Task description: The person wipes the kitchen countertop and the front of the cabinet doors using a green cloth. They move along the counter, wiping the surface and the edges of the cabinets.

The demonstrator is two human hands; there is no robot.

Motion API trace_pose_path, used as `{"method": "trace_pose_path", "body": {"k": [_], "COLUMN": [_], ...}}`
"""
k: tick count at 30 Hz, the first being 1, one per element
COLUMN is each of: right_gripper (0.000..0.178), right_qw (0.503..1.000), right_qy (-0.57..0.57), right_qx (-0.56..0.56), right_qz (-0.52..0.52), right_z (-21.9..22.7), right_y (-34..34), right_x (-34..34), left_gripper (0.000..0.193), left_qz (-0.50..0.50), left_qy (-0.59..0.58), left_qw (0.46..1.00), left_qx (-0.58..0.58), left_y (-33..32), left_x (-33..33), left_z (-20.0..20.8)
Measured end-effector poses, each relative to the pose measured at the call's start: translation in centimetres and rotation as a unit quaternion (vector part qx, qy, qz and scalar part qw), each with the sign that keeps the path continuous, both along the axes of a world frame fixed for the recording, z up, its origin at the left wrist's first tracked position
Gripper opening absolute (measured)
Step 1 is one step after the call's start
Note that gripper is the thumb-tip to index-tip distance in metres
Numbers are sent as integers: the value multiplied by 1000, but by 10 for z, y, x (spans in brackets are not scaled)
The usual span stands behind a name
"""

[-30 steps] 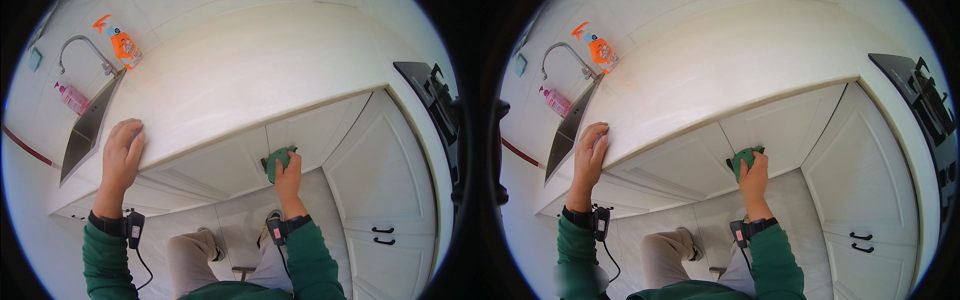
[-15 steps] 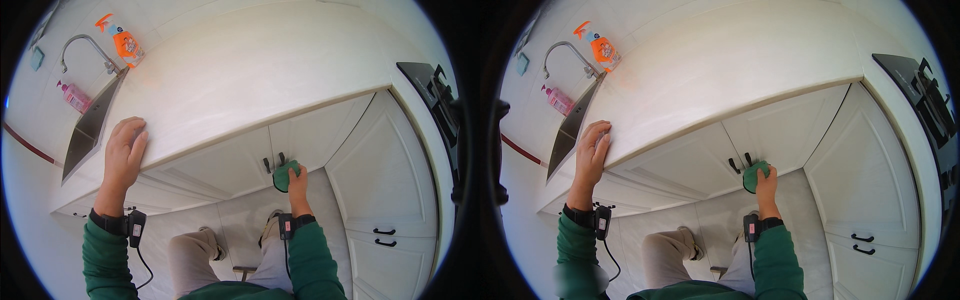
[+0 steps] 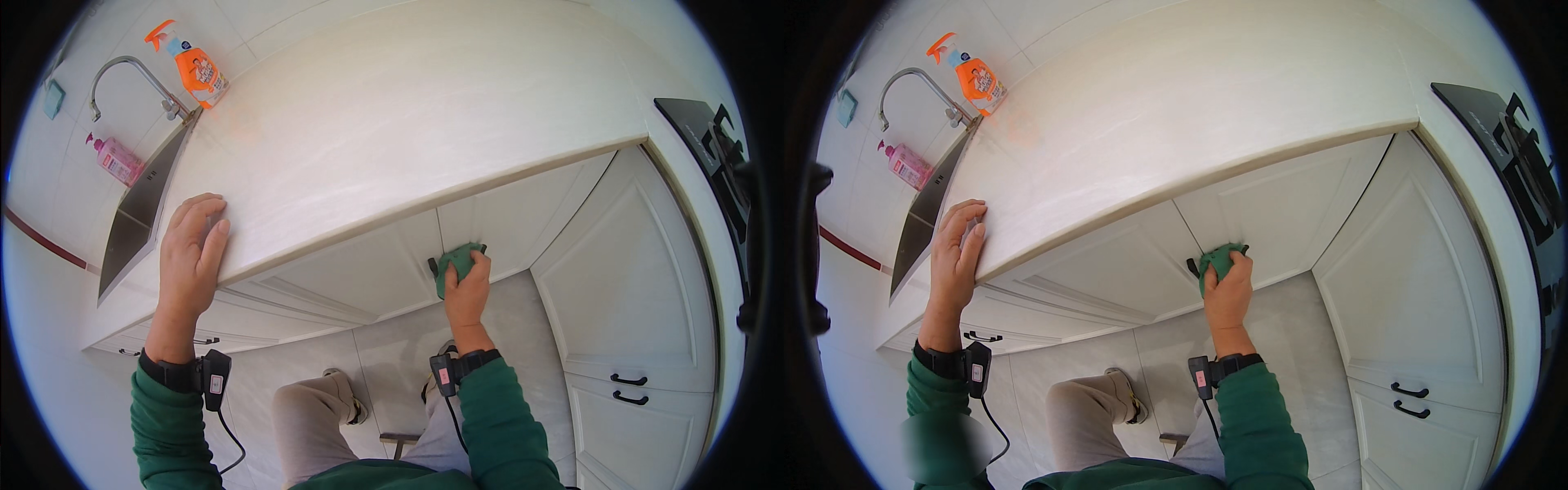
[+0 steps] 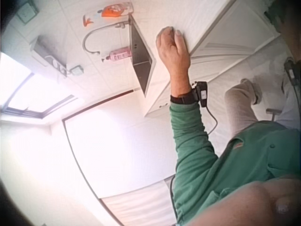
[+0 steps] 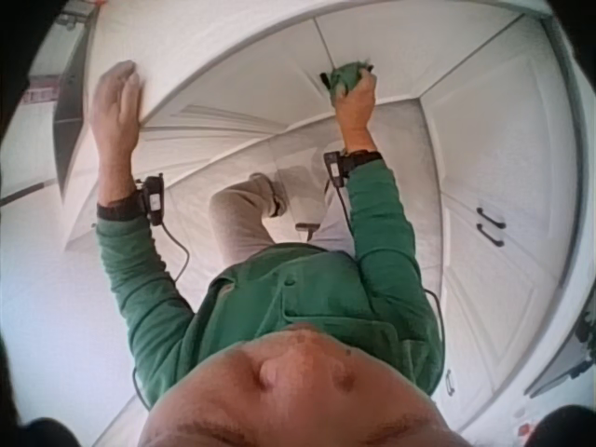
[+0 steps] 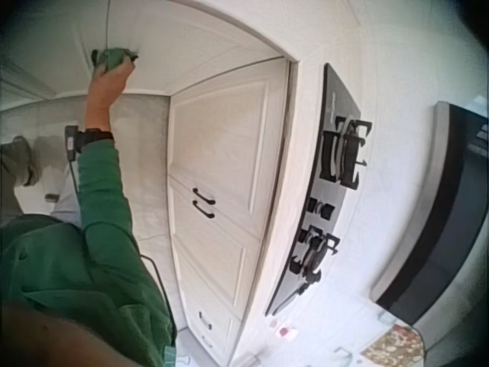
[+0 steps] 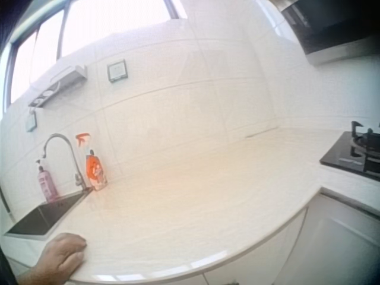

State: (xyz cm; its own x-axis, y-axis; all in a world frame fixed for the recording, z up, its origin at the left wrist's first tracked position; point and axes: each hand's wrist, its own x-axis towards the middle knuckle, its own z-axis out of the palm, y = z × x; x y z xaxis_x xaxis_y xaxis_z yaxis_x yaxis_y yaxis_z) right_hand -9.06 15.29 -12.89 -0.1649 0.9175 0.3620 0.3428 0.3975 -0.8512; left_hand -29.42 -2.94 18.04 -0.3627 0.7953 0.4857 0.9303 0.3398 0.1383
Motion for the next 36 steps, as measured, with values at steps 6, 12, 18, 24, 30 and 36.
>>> {"method": "trace_pose_path", "body": {"k": [6, 12, 18, 24, 30, 36], "right_gripper": [39, 38, 38, 37, 40, 41], "right_qw": [995, 996, 996, 990, 983, 957], "right_qy": [-4, 31, 50, 23, -10, 82], "right_qx": [-104, -85, -66, -139, -185, -279], "right_qz": [-9, 15, 16, 5, 5, -11], "right_z": [-38, -17, 9, -29, -72, -59], "right_y": [-6, -3, -5, -5, -5, 9], "right_x": [0, 5, 3, 2, 6, 22], "left_gripper": [24, 23, 25, 26, 25, 24], "left_qz": [-1, -3, 6, 11, 8, 4], "left_qy": [-9, -7, -1, -5, -3, 4], "left_qw": [1000, 1000, 1000, 1000, 1000, 1000], "left_qx": [4, 3, -8, -14, -13, -9], "left_y": [-1, -1, 0, 0, 1, 0], "left_x": [0, -1, 1, 1, 2, 2], "left_z": [0, 0, 1, 1, 1, 1]}}
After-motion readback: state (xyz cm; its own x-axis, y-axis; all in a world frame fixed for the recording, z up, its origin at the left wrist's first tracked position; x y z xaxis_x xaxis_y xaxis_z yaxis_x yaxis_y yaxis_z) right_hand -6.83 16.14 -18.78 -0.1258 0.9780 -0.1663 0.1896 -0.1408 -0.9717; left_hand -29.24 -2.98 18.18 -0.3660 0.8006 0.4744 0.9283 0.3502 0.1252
